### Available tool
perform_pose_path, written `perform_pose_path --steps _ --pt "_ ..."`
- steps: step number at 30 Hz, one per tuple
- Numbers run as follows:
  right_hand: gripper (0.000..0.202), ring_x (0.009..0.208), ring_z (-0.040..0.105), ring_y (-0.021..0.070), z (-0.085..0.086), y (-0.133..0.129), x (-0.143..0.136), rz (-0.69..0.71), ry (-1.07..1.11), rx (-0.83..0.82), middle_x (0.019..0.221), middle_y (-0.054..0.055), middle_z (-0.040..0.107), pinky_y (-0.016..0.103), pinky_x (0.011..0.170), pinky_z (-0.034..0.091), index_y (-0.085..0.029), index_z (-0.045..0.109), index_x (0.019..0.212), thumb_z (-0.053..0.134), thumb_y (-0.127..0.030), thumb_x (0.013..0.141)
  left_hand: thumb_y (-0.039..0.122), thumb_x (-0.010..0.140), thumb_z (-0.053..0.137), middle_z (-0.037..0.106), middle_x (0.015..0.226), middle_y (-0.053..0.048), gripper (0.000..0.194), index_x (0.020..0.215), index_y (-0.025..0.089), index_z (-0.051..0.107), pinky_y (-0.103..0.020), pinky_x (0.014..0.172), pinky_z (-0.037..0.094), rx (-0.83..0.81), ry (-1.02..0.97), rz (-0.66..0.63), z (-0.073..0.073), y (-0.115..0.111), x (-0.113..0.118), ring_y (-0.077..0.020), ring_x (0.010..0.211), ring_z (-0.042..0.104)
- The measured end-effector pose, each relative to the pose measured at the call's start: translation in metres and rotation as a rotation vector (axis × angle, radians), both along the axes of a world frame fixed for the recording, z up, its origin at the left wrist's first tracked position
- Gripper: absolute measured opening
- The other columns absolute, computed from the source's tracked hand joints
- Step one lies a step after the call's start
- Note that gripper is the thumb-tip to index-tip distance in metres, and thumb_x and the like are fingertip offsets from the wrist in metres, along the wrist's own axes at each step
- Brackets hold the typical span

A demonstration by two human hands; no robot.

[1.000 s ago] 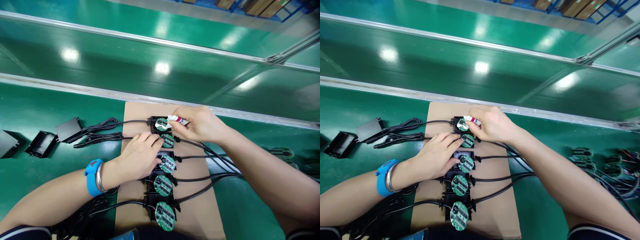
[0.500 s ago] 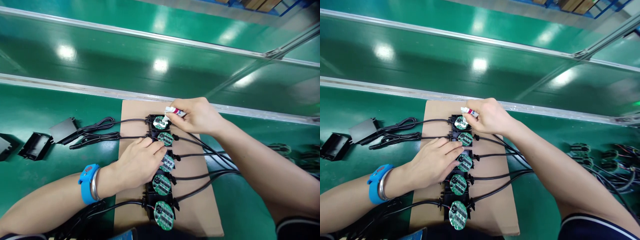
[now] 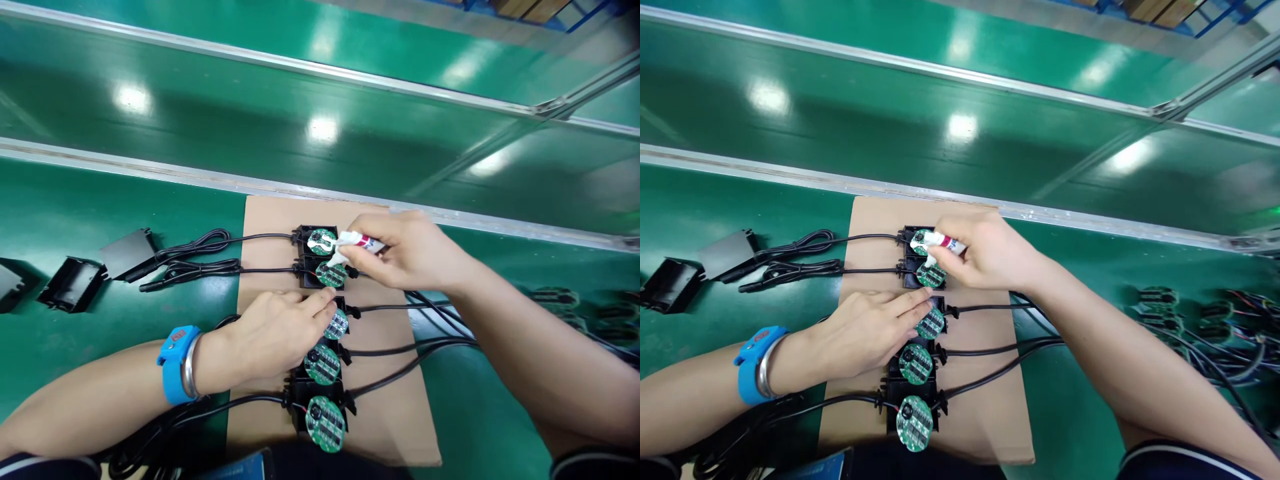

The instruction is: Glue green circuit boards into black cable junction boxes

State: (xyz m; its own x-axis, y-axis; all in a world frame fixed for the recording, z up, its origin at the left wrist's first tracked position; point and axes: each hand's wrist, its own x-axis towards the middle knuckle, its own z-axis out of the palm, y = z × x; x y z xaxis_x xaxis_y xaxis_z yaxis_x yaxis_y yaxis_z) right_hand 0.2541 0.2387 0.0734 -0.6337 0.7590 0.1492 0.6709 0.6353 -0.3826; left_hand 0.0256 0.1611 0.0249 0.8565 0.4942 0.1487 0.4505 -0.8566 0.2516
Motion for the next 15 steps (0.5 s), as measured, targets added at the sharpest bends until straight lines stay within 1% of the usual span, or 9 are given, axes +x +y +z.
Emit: perform_pose_path --steps 3,7,10,12,15 --pt "0.024 0.049 0.037 0.0108 -0.004 -0.006 -0.006 0.043 -0.012 -0.072 0.056 -0.002 0.049 0.028 0.051 0.029 -0.022 0.047 0.072 0.049 -0.033 0.093 0.023 0.094 0.058 0.055 0.148 -0.010 0.044 0.136 0.012 0.056 -0.036 0.067 0.063 -0.004 0.011 0.004 -0.001 0.000 -0.001 -0.0226 0.093 0.071" --pt "0.022 0.049 0.038 0.0117 -0.009 -0.004 -0.013 0.084 -0.006 -0.089 0.056 -0.003 0.045 0.029 0.051 0.028 -0.023 0.043 0.072 0.048 -0.030 0.092 0.023 0.093 0.059 0.054 0.149 -0.010 0.045 0.137 0.011 0.055 -0.036 0.066 0.062 -0.004 0.027 -0.001 -0.002 0.000 -0.001 -0.0228 0.093 0.071" --pt "0.023 0.049 0.038 0.0120 -0.008 -0.003 -0.013 0.090 -0.014 -0.095 0.055 -0.003 0.043 0.029 0.051 0.027 -0.023 0.040 0.071 0.048 -0.028 0.092 0.022 0.093 0.058 0.055 0.148 -0.010 0.045 0.137 0.012 0.056 -0.035 0.064 0.062 0.002 0.035 -0.003 -0.002 -0.001 -0.001 -0.0224 0.092 0.071" --pt "0.023 0.048 0.037 0.0120 -0.007 -0.003 -0.010 0.084 -0.018 -0.105 0.055 -0.003 0.044 0.029 0.051 0.027 -0.023 0.040 0.072 0.048 -0.029 0.092 0.021 0.092 0.059 0.055 0.148 -0.010 0.045 0.137 0.012 0.056 -0.034 0.064 0.062 0.007 0.034 -0.002 -0.003 -0.001 -0.001 -0.0216 0.091 0.071" --pt "0.022 0.050 0.041 0.0124 -0.005 -0.004 -0.005 0.076 -0.026 -0.123 0.057 -0.002 0.048 0.029 0.052 0.029 -0.023 0.043 0.073 0.047 -0.031 0.093 0.021 0.092 0.060 0.055 0.148 -0.010 0.045 0.135 0.012 0.057 -0.033 0.063 0.061 0.015 0.025 0.002 -0.003 0.000 0.000 -0.0208 0.089 0.072"
